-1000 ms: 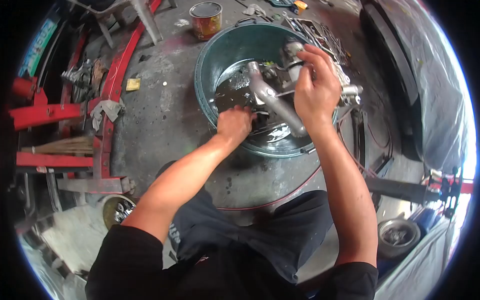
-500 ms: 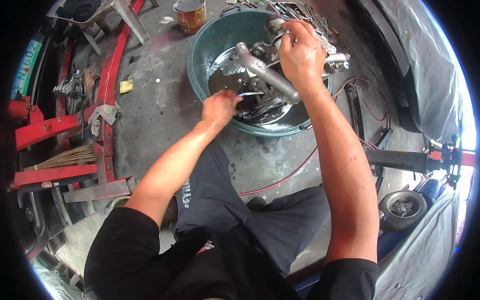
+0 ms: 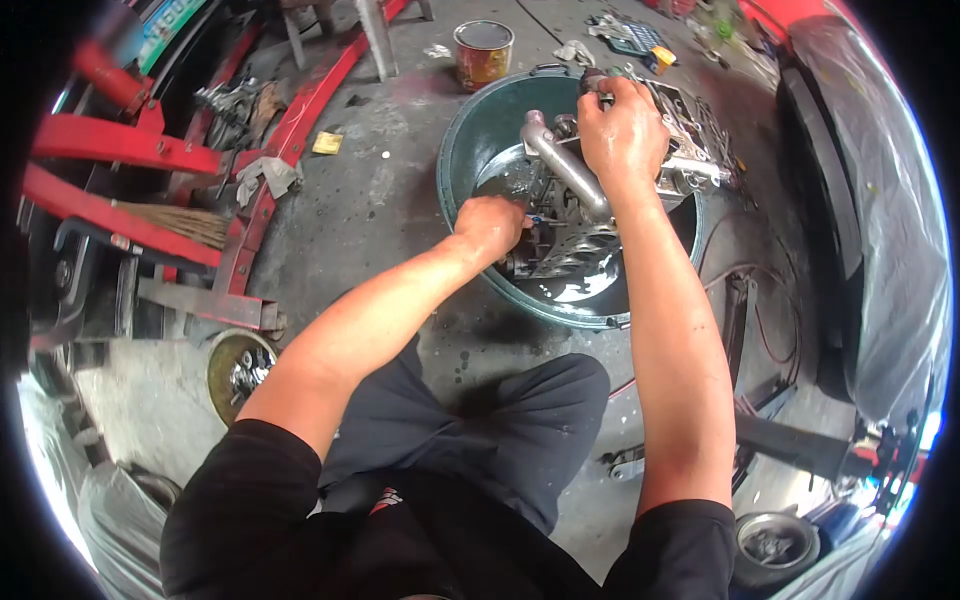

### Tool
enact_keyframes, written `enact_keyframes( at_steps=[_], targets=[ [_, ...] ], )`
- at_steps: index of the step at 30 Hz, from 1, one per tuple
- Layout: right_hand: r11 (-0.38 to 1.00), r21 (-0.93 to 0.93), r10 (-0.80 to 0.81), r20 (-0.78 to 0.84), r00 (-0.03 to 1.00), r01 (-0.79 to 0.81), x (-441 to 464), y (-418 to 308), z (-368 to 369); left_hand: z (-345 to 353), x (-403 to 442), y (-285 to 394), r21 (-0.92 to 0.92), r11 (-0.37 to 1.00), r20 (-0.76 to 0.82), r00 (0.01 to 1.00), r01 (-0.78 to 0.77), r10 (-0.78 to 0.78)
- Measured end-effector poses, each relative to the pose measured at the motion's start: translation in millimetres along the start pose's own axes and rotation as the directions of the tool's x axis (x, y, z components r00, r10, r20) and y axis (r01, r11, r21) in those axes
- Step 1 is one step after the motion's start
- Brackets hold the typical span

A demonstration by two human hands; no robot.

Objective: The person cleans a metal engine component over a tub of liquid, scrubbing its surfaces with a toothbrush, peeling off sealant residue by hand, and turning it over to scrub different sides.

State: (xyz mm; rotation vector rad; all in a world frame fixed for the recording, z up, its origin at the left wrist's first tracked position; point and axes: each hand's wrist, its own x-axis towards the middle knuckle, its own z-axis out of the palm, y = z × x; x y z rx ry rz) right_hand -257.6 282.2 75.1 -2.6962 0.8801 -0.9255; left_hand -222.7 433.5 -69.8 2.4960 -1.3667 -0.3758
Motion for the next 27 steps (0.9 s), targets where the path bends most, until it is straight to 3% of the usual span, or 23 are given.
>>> enact_keyframes(
  at_steps=[5, 7, 9, 13, 14, 15, 17, 19, 22, 27],
  targets=[
    [1.0, 0.004, 0.005, 0.069, 0.998, -0.005, 18, 1, 8, -19, 16, -4, 0.159, 0.984, 0.028, 0.996, -0.086, 0.082],
    [1.0, 0.0, -0.002, 0.061, 0.998, 0.002, 29, -1, 12, -6, 25, -28, 0.208, 0.962, -0.15, 0.966, -0.176, 0.209],
    [0.998, -0.003, 0.056, 0.151, 0.987, -0.057, 38, -4, 15, -38, 15, -33, 0.136, 0.965, -0.011, 0.973, -0.226, 0.23],
    [0.995, -0.086, 0.054, 0.135, 0.989, -0.042, 57, -4, 32, -19, 17, -49, 0.169, 0.965, -0.131, 0.966, -0.2, 0.223],
    [0.992, -0.094, 0.096, 0.14, 0.985, -0.083, 62, -5, 37, -8, 22, -49, 0.086, 0.967, -0.161, 0.954, -0.241, 0.253],
    [0.992, -0.111, 0.082, 0.129, 0.988, -0.068, 64, -3, 38, 6, 26, -43, 0.125, 0.965, -0.14, 0.958, -0.232, 0.249],
    [0.988, -0.127, 0.109, 0.137, 0.984, -0.092, 71, -4, 44, 18, 35, -50, -0.031, 0.988, -0.152, 0.977, -0.154, 0.148],
    [0.988, -0.143, 0.073, 0.134, 0.988, -0.054, 78, 3, 52, 15, 36, -66, 0.0, 0.979, -0.1, 0.974, -0.205, 0.204],
    [0.985, -0.173, 0.049, 0.115, 0.992, -0.029, 83, 7, 55, 28, 38, -85, -0.044, 0.978, -0.261, 0.947, -0.203, 0.185],
    [0.998, -0.047, -0.044, 0.101, 0.994, 0.048, 108, 34, 68, 55, 45, -70, -0.202, 0.96, -0.222, 0.964, -0.192, 0.146]
  ],
)
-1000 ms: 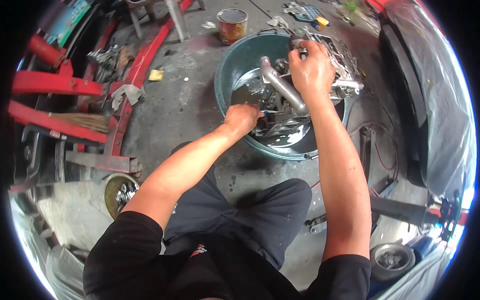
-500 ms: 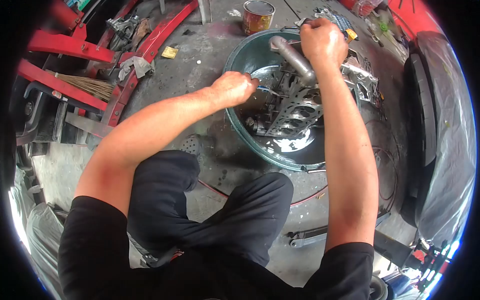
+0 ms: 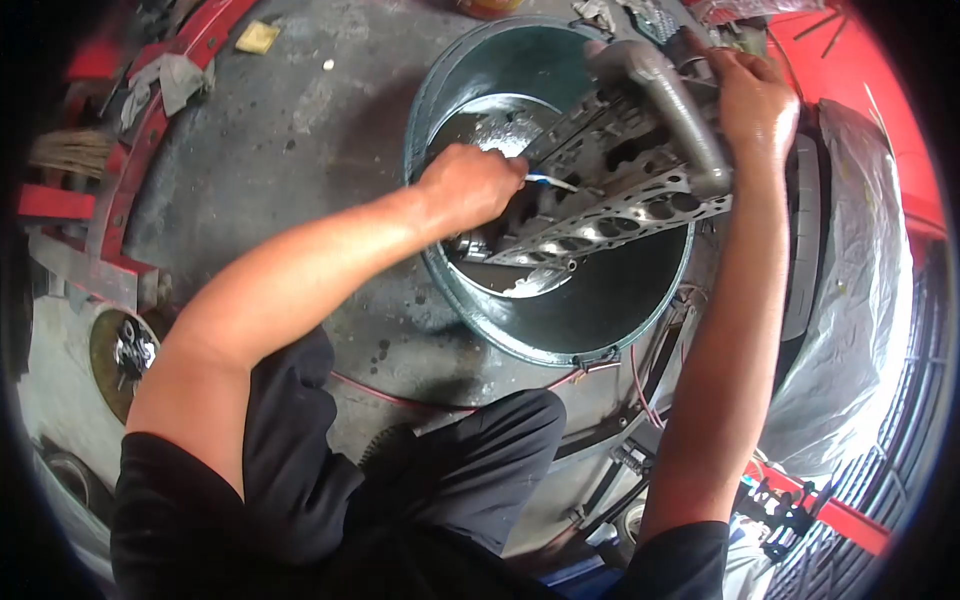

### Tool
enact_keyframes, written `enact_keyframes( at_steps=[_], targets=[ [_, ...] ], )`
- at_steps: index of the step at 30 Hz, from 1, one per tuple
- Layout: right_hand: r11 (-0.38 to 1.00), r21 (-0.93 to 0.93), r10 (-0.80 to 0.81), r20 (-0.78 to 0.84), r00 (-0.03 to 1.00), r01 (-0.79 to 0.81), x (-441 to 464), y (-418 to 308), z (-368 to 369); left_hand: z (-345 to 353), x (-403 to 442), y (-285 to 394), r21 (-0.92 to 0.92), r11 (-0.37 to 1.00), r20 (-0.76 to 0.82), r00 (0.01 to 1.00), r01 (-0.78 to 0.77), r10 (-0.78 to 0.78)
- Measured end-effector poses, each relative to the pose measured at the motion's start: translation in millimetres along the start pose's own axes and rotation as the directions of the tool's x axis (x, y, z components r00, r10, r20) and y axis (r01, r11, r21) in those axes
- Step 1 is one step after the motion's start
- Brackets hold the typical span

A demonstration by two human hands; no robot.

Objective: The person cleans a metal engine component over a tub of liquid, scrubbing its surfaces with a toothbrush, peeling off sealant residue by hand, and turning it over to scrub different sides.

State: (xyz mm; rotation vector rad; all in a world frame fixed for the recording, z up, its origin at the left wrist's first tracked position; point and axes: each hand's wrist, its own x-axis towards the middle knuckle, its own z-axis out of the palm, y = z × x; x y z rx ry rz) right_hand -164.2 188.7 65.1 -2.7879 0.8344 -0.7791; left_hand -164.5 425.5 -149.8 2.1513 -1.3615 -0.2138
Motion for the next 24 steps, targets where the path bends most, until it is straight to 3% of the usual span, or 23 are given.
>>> enact_keyframes(
  at_steps=[2, 6, 9, 15, 21, 24],
  targets=[
    [0.991, -0.08, 0.115, 0.078, 0.99, -0.108, 10, 0, 0, -23, -3, -9, 0.008, 1.0, 0.091, 0.996, -0.023, 0.022],
    [0.997, -0.067, 0.034, 0.016, 0.999, -0.033, 0, -2, -3, -44, 3, -11, 0.051, 0.995, 0.144, 0.986, -0.088, 0.08],
    [0.998, -0.034, 0.06, 0.008, 0.998, -0.059, -9, -8, -5, -27, 20, 2, -0.036, 0.999, 0.101, 0.994, -0.039, 0.042],
    [0.993, 0.027, 0.117, -0.002, 0.993, -0.117, -25, -21, -14, -27, 7, -14, -0.089, 0.995, 0.327, 0.945, 0.036, -0.005],
    [0.99, 0.088, 0.104, 0.036, 0.994, -0.107, -19, -22, -8, -59, 14, -14, -0.033, 0.995, 0.389, 0.918, 0.089, -0.069],
    [0.991, 0.09, 0.102, 0.013, 0.995, -0.103, -19, -20, -5, -48, 28, -3, -0.07, 0.993, 0.348, 0.935, 0.097, -0.066]
  ],
)
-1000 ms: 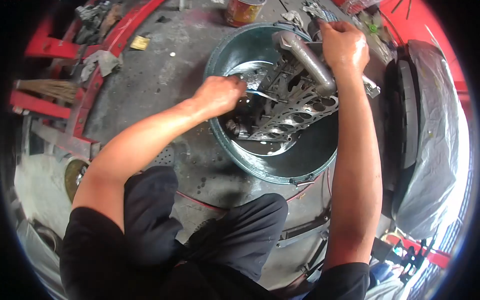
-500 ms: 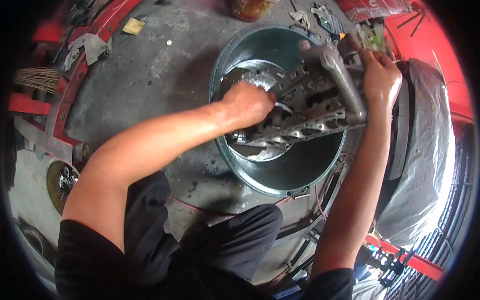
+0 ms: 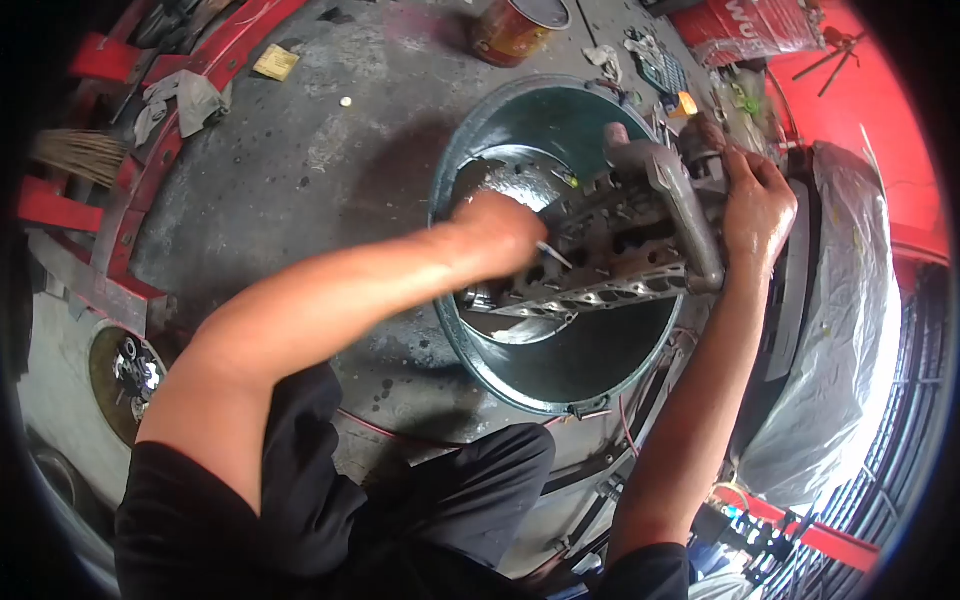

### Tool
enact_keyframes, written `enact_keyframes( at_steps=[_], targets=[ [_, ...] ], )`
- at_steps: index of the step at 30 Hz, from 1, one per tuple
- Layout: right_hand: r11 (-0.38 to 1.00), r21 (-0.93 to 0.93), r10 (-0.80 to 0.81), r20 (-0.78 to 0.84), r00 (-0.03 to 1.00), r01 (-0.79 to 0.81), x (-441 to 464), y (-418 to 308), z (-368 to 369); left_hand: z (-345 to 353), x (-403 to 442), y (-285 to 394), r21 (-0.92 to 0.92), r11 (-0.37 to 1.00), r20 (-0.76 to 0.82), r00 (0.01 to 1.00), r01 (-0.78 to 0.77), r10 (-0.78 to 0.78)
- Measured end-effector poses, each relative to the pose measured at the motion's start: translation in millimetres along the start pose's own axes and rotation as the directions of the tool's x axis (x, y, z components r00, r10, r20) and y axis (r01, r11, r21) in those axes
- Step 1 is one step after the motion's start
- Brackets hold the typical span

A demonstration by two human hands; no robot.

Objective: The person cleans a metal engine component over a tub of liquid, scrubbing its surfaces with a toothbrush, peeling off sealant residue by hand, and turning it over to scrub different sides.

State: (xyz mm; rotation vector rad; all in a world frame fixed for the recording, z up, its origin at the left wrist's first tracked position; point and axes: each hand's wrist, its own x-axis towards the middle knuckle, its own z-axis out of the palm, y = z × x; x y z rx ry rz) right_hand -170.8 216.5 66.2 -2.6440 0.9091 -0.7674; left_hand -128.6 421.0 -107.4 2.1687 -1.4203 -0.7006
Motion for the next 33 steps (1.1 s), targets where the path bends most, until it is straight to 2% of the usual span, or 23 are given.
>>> enact_keyframes(
  at_steps=[1, 2, 5, 6, 8, 9, 10, 12, 13, 14, 16, 18, 21, 22, 24, 25, 26, 27, 28, 29, 32, 33],
  targets=[
    [1.0, 0.011, 0.006, 0.003, 1.0, -0.006, 1, -2, 0, -4, 3, 18, -0.017, 0.996, 0.016, 0.996, 0.085, -0.085],
    [1.0, 0.011, 0.019, 0.006, 1.0, -0.019, 0, -2, -1, -6, 2, 16, 0.04, 0.999, 0.051, 0.998, 0.021, -0.023],
    [1.0, 0.008, 0.011, 0.006, 1.0, -0.011, 0, 1, -2, -28, -17, -2, 0.044, 0.999, 0.055, 0.998, -0.017, 0.015],
    [1.0, 0.029, -0.002, -0.008, 1.0, 0.002, -1, 2, -2, -15, -7, 5, 0.045, 0.999, 0.062, 0.998, -0.028, 0.026],
    [1.0, 0.027, 0.008, 0.018, 1.0, -0.008, 1, -1, 0, 9, 2, 21, -0.08, 0.987, -0.057, 0.988, 0.137, -0.142],
    [0.999, 0.028, 0.025, 0.033, 0.999, -0.025, 1, -1, 0, 5, 6, 19, -0.055, 0.992, 0.012, 0.994, 0.113, -0.113],
    [0.998, 0.02, 0.05, 0.043, 0.998, -0.051, -1, 1, -3, -3, 5, 7, 0.024, 1.0, 0.069, 0.998, -0.002, 0.0],
    [0.999, -0.013, 0.046, 0.029, 0.999, -0.046, -2, -3, -5, -20, -6, -3, 0.065, 0.998, 0.063, 0.998, 0.024, -0.028],
    [0.999, -0.012, 0.048, 0.008, 0.999, -0.048, -3, -1, -6, -12, -9, -7, 0.045, 0.999, -0.005, 1.0, 0.001, -0.001],
    [0.999, -0.007, 0.044, -0.005, 0.999, -0.044, -6, 0, -6, 6, -7, 1, 0.042, 0.999, 0.005, 1.0, -0.004, 0.004],
    [1.0, -0.002, 0.011, 0.003, 1.0, -0.011, 0, 1, -3, 27, -6, 10, -0.169, 0.974, -0.156, 0.971, 0.153, -0.18],
    [1.0, -0.008, -0.005, -0.015, 1.0, 0.005, 1, 11, -5, 33, -8, -14, -0.069, 0.997, -0.224, 0.974, -0.04, 0.023],
    [1.0, 0.009, 0.023, -0.013, 1.0, -0.023, -3, 8, -9, 16, -30, -15, 0.063, 0.998, -0.332, 0.943, -0.007, 0.028],
    [0.999, 0.032, 0.018, -0.018, 1.0, -0.017, -3, 9, -7, 27, -26, -11, 0.062, 0.998, -0.324, 0.946, -0.005, 0.025],
    [0.998, 0.044, 0.036, -0.011, 0.999, -0.035, 0, 6, -4, 49, -6, -1, -0.1, 0.994, -0.341, 0.94, -0.04, 0.003],
    [1.0, 0.012, 0.026, -0.02, 0.999, -0.026, -2, 1, -4, 45, -5, 9, -0.005, 1.0, -0.215, 0.977, 0.011, -0.012],
    [0.999, -0.029, 0.022, -0.028, 0.999, -0.023, -5, 1, -7, 44, -10, 9, -0.013, 1.0, -0.207, 0.978, 0.007, -0.01],
    [0.999, 0.05, 0.003, -0.022, 1.0, -0.001, -2, 8, -5, 41, -14, 6, -0.066, 0.998, -0.167, 0.986, 0.0, -0.011],
    [0.999, 0.048, -0.002, -0.026, 1.0, 0.003, -2, 8, -5, 29, -20, 1, -0.111, 0.994, -0.135, 0.991, -0.005, -0.01],
    [0.999, 0.024, -0.022, -0.025, 0.999, 0.023, -2, 8, -6, 9, -27, -3, -0.019, 0.999, -0.019, 0.999, 0.027, -0.027],
    [0.999, -0.016, -0.03, -0.039, 0.999, 0.029, -8, 4, -8, 17, -21, -6, 0.04, 0.994, -0.188, 0.977, -0.098, 0.104],
    [1.0, -0.008, -0.02, -0.037, 0.999, 0.02, -3, 9, -7, 19, -16, 1, 0.056, 0.997, -0.224, 0.972, -0.06, 0.071]
  ],
)
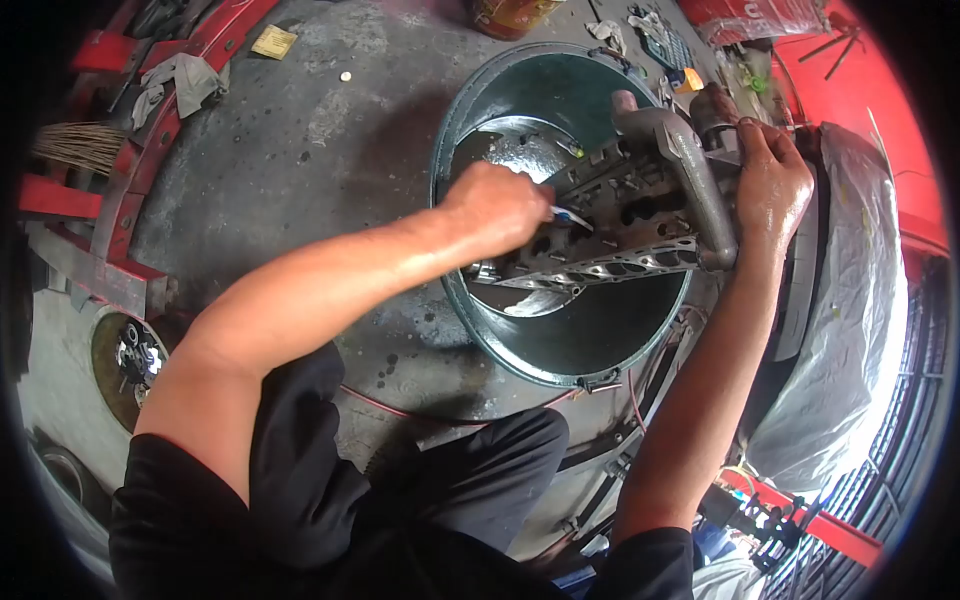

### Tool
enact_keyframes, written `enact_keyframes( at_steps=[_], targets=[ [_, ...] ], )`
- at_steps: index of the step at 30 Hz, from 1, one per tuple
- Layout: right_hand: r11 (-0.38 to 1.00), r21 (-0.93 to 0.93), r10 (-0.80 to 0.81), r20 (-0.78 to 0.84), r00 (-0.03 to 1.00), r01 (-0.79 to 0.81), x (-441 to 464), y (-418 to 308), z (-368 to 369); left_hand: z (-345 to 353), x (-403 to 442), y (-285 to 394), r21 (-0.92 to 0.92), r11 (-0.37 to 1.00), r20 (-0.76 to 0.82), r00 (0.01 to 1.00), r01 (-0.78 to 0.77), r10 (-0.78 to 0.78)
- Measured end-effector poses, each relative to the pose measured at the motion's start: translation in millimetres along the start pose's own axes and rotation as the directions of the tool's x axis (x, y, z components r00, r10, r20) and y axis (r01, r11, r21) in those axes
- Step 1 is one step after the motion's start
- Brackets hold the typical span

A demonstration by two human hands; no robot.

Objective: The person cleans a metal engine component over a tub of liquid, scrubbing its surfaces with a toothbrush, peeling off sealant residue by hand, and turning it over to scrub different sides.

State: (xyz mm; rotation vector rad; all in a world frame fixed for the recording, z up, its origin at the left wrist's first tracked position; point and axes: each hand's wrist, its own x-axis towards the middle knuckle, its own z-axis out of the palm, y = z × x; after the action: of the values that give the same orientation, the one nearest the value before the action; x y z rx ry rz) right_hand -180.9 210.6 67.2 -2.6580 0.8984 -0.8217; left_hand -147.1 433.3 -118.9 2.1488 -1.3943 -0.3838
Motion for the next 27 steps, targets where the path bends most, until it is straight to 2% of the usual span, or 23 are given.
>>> enact_keyframes(
  at_steps=[1, 2, 3, 4, 7, 8, 9, 11, 14, 15, 16, 17, 18, 20, 21, 23, 24, 25, 27],
  targets=[
    [1.0, -0.001, 0.019, 0.004, 1.0, -0.019, 1, 5, 0, 8, 2, 7, 0.017, 0.999, -0.028, 0.999, 0.028, -0.028],
    [1.0, -0.004, 0.027, 0.005, 1.0, -0.027, -3, 4, -2, 22, 4, 3, -0.136, 0.988, -0.052, 0.996, 0.067, -0.075],
    [0.999, -0.02, 0.029, 0.009, 1.0, -0.029, -5, 0, -3, 35, 3, -3, -0.083, 0.996, 0.022, 1.0, 0.023, -0.021],
    [0.999, -0.032, 0.022, 0.01, 1.0, -0.022, -3, -6, -2, 31, -3, -1, -0.083, 0.996, 0.046, 0.998, 0.042, -0.038],
    [0.998, -0.059, -0.037, -0.019, 0.999, 0.036, -2, 0, -1, -13, -9, -8, 0.031, 0.999, 0.124, 0.992, 0.026, -0.03],
    [0.999, -0.032, -0.043, -0.011, 0.999, 0.043, -3, 1, -2, -11, -3, -13, 0.05, 0.999, 0.044, 0.999, 0.002, -0.004],
    [1.0, -0.019, -0.014, -0.022, 1.0, 0.014, -8, -3, -3, -3, 5, -6, 0.06, 0.998, 0.035, 0.999, -0.004, 0.002],
    [0.996, -0.082, 0.027, -0.007, 1.0, -0.028, -13, -14, -5, 15, 22, 7, 0.084, 0.996, 0.098, 0.995, -0.03, 0.021],
    [1.0, -0.023, -0.01, -0.01, 1.0, 0.009, -12, -8, -4, 10, 8, -13, 0.034, 0.998, 0.041, 0.998, -0.047, 0.045],
    [1.0, -0.009, 0.021, -0.008, 1.0, -0.021, -14, -11, -5, 3, 3, -12, 0.022, 0.999, 0.036, 0.999, -0.038, 0.037],
    [1.0, 0.004, 0.011, -0.02, 1.0, -0.011, -19, -15, -6, -10, 3, -7, 0.088, 0.995, 0.045, 0.998, -0.037, 0.033],
    [1.0, 0.019, 0.001, -0.023, 1.0, 0.0, -24, -20, -7, -1, 6, -5, -0.04, 0.994, -0.12, 0.988, -0.104, 0.098],
    [1.0, 0.019, 0.009, -0.002, 1.0, -0.009, -25, -20, -7, 7, 13, 5, -0.036, 0.996, -0.124, 0.989, -0.085, 0.08],
    [0.996, 0.09, 0.008, 0.014, 1.0, -0.01, -22, -16, -5, -1, 34, 26, 0.203, 0.964, -0.001, 0.984, -0.172, 0.176],
    [0.996, 0.089, 0.009, 0.01, 1.0, -0.01, -24, -16, -7, -2, 33, 20, 0.204, 0.963, -0.002, 0.984, -0.176, 0.18],
    [1.0, 0.007, 0.005, -0.009, 1.0, -0.005, -27, -19, -9, -12, 28, 0, 0.293, 0.947, -0.226, 0.953, -0.13, 0.201],
    [0.999, 0.02, 0.025, -0.01, 1.0, -0.025, -29, -23, -10, -13, 24, 2, 0.329, 0.94, -0.265, 0.947, -0.089, 0.183],
    [0.999, 0.017, 0.03, -0.002, 1.0, -0.03, -29, -17, -9, -3, 20, 10, 0.323, 0.942, -0.26, 0.949, -0.088, 0.178],
    [0.98, 0.195, 0.026, 0.024, 0.999, -0.03, -20, -5, -4, 25, 24, 19, 0.398, 0.909, -0.175, 0.962, -0.125, 0.209]
  ],
)
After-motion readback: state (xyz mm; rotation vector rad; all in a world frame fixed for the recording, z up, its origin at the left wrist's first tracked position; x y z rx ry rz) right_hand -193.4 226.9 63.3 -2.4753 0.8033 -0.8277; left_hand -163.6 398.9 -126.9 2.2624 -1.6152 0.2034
